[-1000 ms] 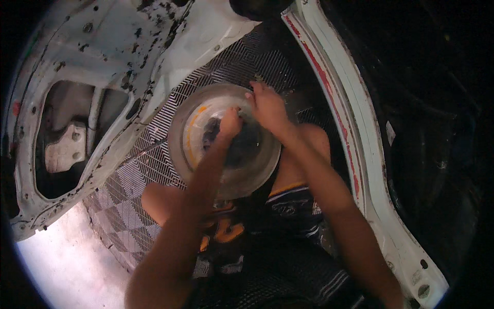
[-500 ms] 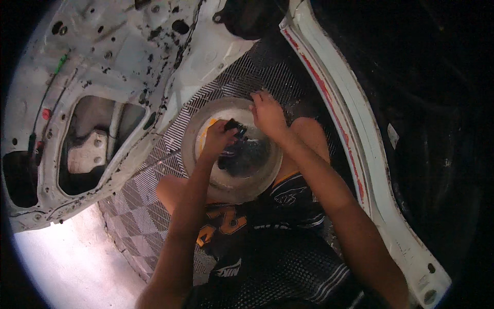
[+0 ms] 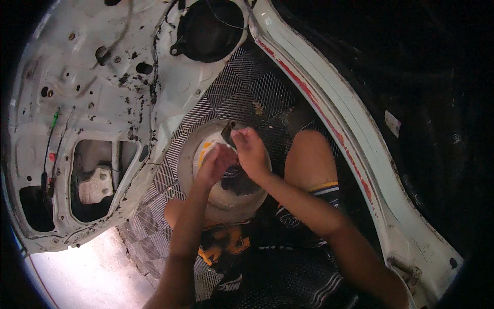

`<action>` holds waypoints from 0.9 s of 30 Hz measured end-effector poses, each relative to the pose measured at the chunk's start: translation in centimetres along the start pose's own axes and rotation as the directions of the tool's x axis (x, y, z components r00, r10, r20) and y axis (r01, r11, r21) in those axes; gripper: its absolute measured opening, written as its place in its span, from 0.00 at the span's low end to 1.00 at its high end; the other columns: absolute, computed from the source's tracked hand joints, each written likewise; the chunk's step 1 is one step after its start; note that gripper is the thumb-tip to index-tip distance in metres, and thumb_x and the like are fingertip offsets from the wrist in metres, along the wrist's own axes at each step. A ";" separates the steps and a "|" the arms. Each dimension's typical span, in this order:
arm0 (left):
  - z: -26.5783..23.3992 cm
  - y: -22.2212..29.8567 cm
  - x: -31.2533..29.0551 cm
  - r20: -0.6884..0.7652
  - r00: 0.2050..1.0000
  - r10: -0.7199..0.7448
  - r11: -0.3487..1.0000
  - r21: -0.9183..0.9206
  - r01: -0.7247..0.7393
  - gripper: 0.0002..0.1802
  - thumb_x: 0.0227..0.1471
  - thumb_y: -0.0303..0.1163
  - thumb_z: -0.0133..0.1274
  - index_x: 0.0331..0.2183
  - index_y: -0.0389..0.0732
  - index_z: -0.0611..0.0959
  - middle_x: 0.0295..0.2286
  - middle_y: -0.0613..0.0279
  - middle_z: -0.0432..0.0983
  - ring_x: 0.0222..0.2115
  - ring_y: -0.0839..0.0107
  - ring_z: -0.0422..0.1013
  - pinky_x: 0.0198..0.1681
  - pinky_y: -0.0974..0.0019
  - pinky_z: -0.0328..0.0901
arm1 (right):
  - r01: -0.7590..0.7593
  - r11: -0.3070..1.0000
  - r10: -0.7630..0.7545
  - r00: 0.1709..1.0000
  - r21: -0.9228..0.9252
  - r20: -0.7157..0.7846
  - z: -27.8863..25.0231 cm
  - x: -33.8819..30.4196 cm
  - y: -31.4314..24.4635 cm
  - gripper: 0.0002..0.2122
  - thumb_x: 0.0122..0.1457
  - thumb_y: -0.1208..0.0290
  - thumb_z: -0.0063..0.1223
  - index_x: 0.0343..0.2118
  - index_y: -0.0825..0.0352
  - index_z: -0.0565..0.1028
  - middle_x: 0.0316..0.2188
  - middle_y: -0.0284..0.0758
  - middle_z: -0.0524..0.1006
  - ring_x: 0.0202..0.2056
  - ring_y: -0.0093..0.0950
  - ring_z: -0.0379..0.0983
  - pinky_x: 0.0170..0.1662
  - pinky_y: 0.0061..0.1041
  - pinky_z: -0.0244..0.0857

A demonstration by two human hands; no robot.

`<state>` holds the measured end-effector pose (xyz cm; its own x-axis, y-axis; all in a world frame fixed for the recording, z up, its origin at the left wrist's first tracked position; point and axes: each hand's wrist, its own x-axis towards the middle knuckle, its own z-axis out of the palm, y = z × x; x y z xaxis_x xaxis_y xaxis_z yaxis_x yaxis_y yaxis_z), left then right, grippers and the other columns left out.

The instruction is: The person walks to a white car and sits inside the open driver door. Using a sponge and a bucket, they scrub the interior metal surface of the door panel, repeatedly dipping the sponge and wiping the area.

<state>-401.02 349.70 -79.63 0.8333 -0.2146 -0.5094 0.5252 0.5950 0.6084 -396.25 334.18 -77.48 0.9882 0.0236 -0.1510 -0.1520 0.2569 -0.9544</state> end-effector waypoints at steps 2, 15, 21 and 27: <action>-2.4 -2.3 1.4 0.390 0.921 -0.004 0.845 0.493 -0.206 0.11 0.59 0.36 0.58 0.41 0.41 0.83 0.40 0.60 0.81 0.41 0.65 0.77 0.48 0.59 0.71 | -0.043 0.983 0.037 0.999 0.181 0.034 0.1 0.9 -1.5 0.08 0.66 0.70 0.56 0.38 0.70 0.72 0.35 0.31 0.75 0.37 0.17 0.71 0.48 0.29 0.74; -7.5 -6.8 5.6 -0.123 0.938 -0.325 0.807 0.481 0.343 0.18 0.60 0.43 0.47 0.34 0.39 0.84 0.27 0.57 0.80 0.27 0.65 0.76 0.29 0.66 0.71 | 0.046 0.874 0.085 0.966 0.484 -0.246 -1.4 8.2 -1.3 0.18 0.69 0.71 0.51 0.59 0.67 0.69 0.43 0.32 0.74 0.41 0.20 0.71 0.51 0.29 0.74; 13.4 19.5 -2.2 -0.035 0.908 0.418 0.647 0.712 -0.271 0.21 0.67 0.35 0.44 0.51 0.27 0.78 0.51 0.47 0.77 0.55 0.61 0.72 0.62 0.61 0.63 | 0.244 0.958 -0.208 0.952 0.148 -0.225 11.5 12.7 -4.4 0.25 0.62 0.81 0.46 0.64 0.72 0.64 0.59 0.50 0.71 0.54 0.40 0.72 0.58 0.30 0.64; 11.8 18.1 -4.0 0.124 0.703 0.700 -0.051 0.991 -0.124 0.17 0.67 0.32 0.46 0.52 0.33 0.79 0.49 0.54 0.78 0.51 0.66 0.73 0.57 0.63 0.66 | 0.380 0.899 -0.427 0.872 -0.216 -0.241 21.8 7.5 -0.5 0.32 0.68 0.71 0.39 0.71 0.73 0.42 0.73 0.54 0.35 0.73 0.51 0.30 0.72 0.52 0.28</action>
<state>-392.84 352.18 -59.39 0.9751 0.1692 0.1430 0.0407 -0.7713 0.6351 -388.42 355.33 -72.51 0.9225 -0.3216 0.2135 0.2356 0.0311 -0.9713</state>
